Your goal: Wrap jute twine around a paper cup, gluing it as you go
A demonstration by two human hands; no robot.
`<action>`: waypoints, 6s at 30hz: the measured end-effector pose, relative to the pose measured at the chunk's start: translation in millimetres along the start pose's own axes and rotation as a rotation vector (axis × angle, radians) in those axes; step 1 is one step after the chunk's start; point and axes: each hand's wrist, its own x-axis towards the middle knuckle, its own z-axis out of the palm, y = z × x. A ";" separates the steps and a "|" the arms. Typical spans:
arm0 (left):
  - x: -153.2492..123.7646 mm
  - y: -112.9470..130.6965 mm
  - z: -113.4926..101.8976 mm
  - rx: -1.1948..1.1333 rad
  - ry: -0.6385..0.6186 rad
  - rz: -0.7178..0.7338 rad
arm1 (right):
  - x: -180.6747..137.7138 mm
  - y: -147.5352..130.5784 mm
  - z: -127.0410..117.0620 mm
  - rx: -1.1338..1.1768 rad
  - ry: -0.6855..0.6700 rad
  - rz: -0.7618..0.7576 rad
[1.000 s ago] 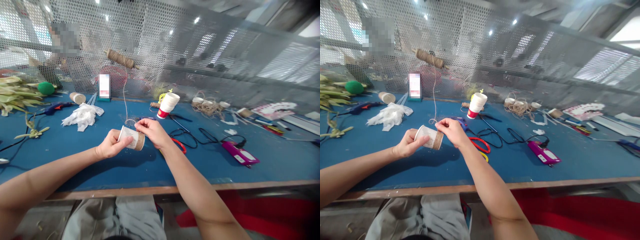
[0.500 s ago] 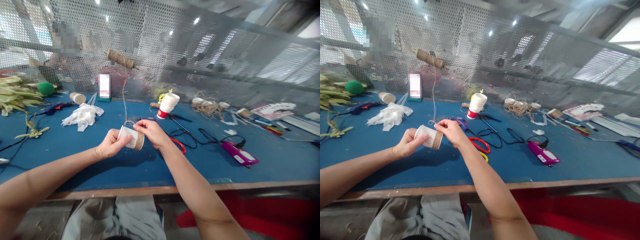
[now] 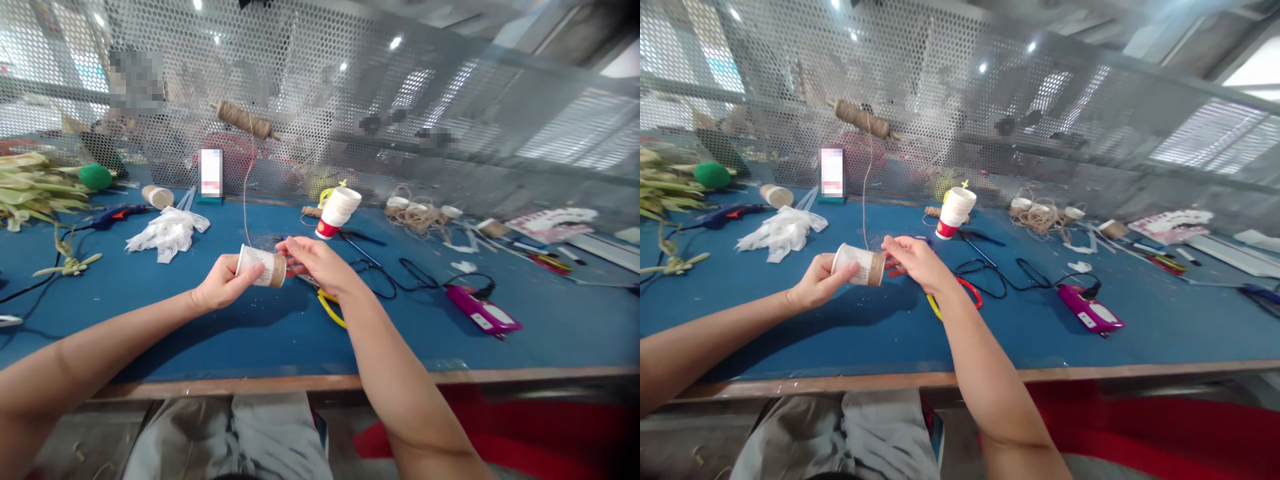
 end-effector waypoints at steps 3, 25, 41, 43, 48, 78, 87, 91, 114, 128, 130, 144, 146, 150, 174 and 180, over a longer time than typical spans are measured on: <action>2.2 -4.1 -4.3 0.092 -0.017 0.068 | -5.9 -5.5 -5.2 -0.040 -0.146 0.012; 19.5 -7.7 -8.0 -0.735 0.110 -0.693 | -0.8 8.5 6.2 -0.549 -0.067 -0.381; 16.4 -13.7 -0.3 -0.601 0.161 -0.691 | 2.9 13.4 13.9 -0.563 0.083 -0.262; 15.5 -14.5 0.6 -0.573 0.158 -0.673 | 3.9 14.9 14.8 -0.581 0.105 -0.272; 12.0 -18.1 3.0 -0.483 0.131 -0.580 | 5.6 20.1 18.7 -0.607 0.179 -0.308; 10.6 -22.6 1.8 -0.338 0.169 -0.577 | 16.1 11.4 -4.7 -0.470 0.270 -0.322; 10.7 -28.8 2.2 -0.206 0.160 -0.586 | 55.5 32.1 -71.3 -0.997 0.339 0.246; 10.0 -30.0 2.6 -0.174 0.144 -0.584 | 61.3 41.4 -65.3 -0.878 0.375 0.237; 12.6 -29.0 1.7 -0.153 0.142 -0.637 | -29.5 -1.2 -21.0 -0.496 0.062 0.003; 14.3 -22.9 1.2 -0.119 0.155 -0.658 | -32.5 -6.4 -14.5 -0.577 0.070 0.041; 14.5 -19.1 1.1 -0.101 0.155 -0.660 | -33.5 -7.9 -13.3 -0.585 0.077 0.052; 14.3 -26.6 3.0 -0.094 0.134 -0.663 | -37.3 -12.6 -11.3 -0.634 0.068 0.060; 14.6 -25.3 3.0 -0.087 0.136 -0.665 | -37.5 -12.8 -11.3 -0.636 0.065 0.061; 14.5 -24.3 2.7 -0.094 0.136 -0.668 | -38.1 -13.6 -10.9 -0.645 0.064 0.069; 13.5 -30.7 3.0 -0.127 0.129 -0.641 | -42.8 -18.2 -7.6 -0.668 0.036 0.105; 13.9 -27.4 2.6 -0.158 0.129 -0.644 | -45.3 -19.7 -5.4 -0.677 0.043 0.120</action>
